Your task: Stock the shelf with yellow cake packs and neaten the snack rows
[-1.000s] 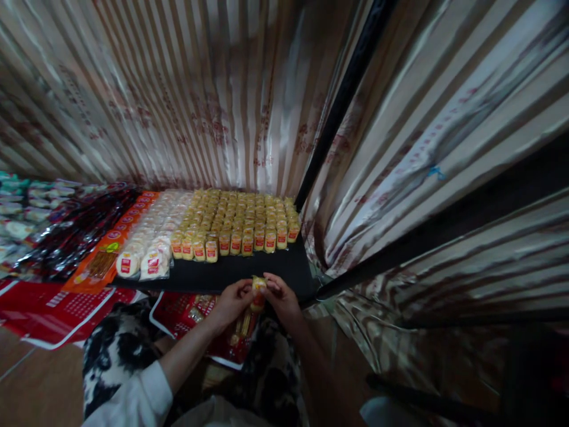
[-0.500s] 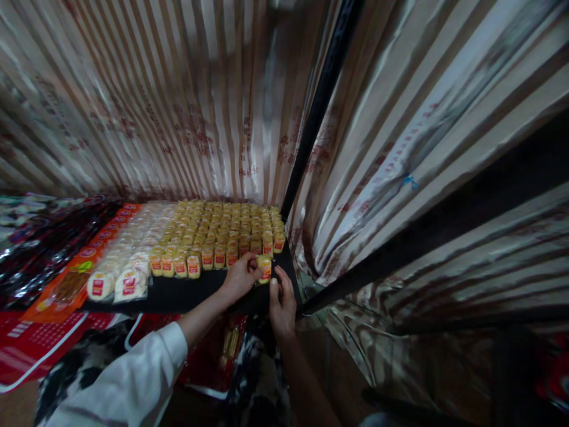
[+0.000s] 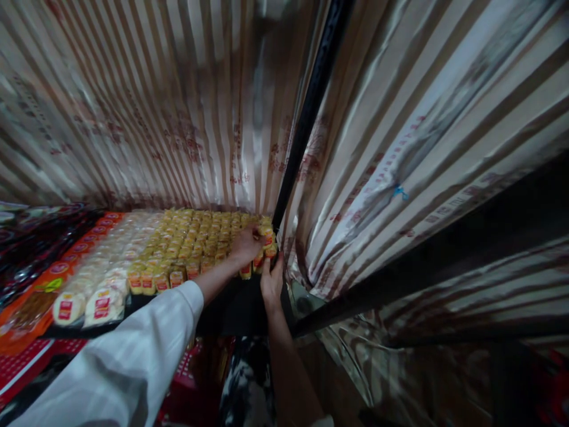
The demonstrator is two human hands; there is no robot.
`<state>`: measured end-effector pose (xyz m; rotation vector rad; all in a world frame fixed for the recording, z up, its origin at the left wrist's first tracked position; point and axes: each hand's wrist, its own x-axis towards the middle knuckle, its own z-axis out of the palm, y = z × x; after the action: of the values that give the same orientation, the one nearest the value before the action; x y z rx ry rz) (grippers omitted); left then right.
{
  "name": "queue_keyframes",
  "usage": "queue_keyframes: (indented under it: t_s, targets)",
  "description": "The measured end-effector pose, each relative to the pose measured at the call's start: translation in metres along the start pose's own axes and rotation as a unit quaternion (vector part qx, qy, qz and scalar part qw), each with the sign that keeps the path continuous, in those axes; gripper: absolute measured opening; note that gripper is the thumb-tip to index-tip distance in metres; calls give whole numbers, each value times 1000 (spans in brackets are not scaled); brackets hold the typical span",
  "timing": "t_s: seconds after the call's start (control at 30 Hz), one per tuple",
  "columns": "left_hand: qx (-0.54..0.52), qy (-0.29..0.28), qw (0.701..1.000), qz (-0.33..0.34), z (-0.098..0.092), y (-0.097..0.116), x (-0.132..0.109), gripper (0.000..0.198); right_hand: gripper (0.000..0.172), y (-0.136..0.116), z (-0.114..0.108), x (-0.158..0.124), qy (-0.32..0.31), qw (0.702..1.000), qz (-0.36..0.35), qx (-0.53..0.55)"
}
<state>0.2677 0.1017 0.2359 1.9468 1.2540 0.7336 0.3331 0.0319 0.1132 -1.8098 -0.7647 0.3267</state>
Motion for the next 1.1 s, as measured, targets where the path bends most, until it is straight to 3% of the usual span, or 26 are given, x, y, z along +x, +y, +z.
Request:
queue_keyframes:
  t_s: [0.17,0.33,0.53,0.7,0.93,1.1]
  targets:
    - [16,-10,999,32,3,9,22,25,71,11,13,6,-6,999,-53,-2]
    - [50,-27,995,79,19,16,45,31,63,17,21,3,20,995,-88,-47]
    - [99,-66,983,140,44,11,65,32,62,17,24,-1,28,990,-102,-89]
    - [143,-84,971,172,52,5,79,35,62,19,24,-1,23,989,-106,-95]
    - [182,-100,962,176,55,3,100,33,63,19,22,-1,13,989,-111,-101]
    - [208,-123,955,170,57,-3,101,28,64,19,22,-1,8,989,-104,-106]
